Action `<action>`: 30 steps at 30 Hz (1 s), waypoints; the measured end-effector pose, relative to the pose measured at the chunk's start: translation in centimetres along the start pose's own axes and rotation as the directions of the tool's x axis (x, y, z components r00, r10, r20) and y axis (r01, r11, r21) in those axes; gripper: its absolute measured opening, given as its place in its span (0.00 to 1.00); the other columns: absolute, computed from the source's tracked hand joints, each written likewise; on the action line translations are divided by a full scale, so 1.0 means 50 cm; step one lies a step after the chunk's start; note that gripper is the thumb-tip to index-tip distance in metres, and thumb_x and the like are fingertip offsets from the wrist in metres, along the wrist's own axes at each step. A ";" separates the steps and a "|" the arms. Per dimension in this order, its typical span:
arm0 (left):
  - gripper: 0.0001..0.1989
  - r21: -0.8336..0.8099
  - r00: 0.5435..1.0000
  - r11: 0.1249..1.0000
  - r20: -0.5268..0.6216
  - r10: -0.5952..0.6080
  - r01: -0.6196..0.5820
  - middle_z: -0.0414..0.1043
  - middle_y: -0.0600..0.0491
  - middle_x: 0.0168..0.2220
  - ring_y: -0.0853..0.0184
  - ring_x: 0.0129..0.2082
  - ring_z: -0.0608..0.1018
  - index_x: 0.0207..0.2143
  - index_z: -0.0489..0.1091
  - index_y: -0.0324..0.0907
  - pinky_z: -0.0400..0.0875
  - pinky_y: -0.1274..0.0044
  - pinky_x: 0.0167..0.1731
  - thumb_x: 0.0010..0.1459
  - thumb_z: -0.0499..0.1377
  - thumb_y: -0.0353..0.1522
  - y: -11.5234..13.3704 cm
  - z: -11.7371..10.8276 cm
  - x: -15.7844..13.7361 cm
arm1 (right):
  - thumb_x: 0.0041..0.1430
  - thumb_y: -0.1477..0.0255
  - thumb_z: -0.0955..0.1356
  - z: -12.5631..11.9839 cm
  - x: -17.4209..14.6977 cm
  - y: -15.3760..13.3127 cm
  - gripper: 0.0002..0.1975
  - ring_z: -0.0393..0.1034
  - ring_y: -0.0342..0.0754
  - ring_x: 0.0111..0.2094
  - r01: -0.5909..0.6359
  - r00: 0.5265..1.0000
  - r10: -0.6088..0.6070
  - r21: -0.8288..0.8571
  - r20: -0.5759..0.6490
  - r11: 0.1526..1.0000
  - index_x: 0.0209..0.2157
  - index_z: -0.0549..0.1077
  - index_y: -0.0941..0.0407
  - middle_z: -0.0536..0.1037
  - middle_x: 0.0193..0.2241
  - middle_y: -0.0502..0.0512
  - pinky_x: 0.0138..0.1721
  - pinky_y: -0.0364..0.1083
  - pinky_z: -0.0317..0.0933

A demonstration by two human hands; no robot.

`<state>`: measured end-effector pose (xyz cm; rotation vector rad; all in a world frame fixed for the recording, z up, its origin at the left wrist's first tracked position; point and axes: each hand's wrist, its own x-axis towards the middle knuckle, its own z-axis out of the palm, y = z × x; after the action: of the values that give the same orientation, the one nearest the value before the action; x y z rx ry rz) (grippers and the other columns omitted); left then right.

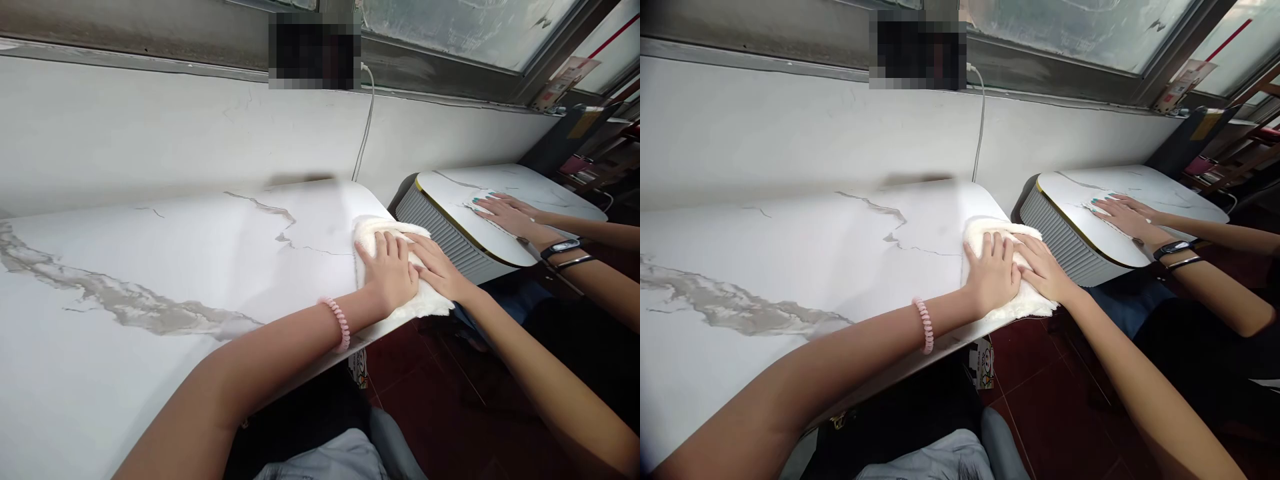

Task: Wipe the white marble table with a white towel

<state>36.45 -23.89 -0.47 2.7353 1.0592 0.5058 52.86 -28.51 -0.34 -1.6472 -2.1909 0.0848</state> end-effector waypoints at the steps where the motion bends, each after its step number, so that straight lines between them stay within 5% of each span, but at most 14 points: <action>1: 0.27 0.001 1.000 1.000 -0.009 0.003 -0.003 0.54 0.39 0.67 0.48 0.67 0.54 0.65 0.55 0.33 0.53 0.44 0.59 0.66 0.41 0.35 -0.003 0.002 0.006 | 0.68 0.56 0.55 0.000 0.005 0.005 0.23 0.57 0.60 0.61 -0.002 1.000 0.002 -0.001 0.002 1.000 0.59 0.62 0.48 0.64 0.61 0.59 0.60 0.65 0.52; 16: 0.27 -0.059 0.991 0.989 0.009 -0.133 0.133 0.52 0.43 0.68 0.52 0.68 0.52 0.65 0.55 0.35 0.49 0.46 0.62 0.66 0.40 0.33 -0.132 0.006 0.171 | 0.68 0.54 0.55 0.047 0.218 0.120 0.24 0.59 0.58 0.60 0.003 1.000 -0.002 0.034 -0.029 0.999 0.54 0.67 0.51 0.67 0.59 0.60 0.61 0.63 0.52; 30: 0.28 -0.078 0.978 0.976 0.038 -0.203 0.205 0.52 0.47 0.68 0.56 0.68 0.51 0.66 0.54 0.38 0.46 0.49 0.64 0.65 0.39 0.33 -0.265 0.002 0.300 | 0.65 0.63 0.58 0.097 0.406 0.191 0.19 0.60 0.58 0.57 0.015 0.998 -0.011 0.059 -0.062 0.998 0.52 0.69 0.52 0.70 0.55 0.59 0.59 0.60 0.53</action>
<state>38.59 -3.99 -0.37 2.5186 1.2650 0.4638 55.24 -5.74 -1.90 -1.5823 -2.1320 0.0931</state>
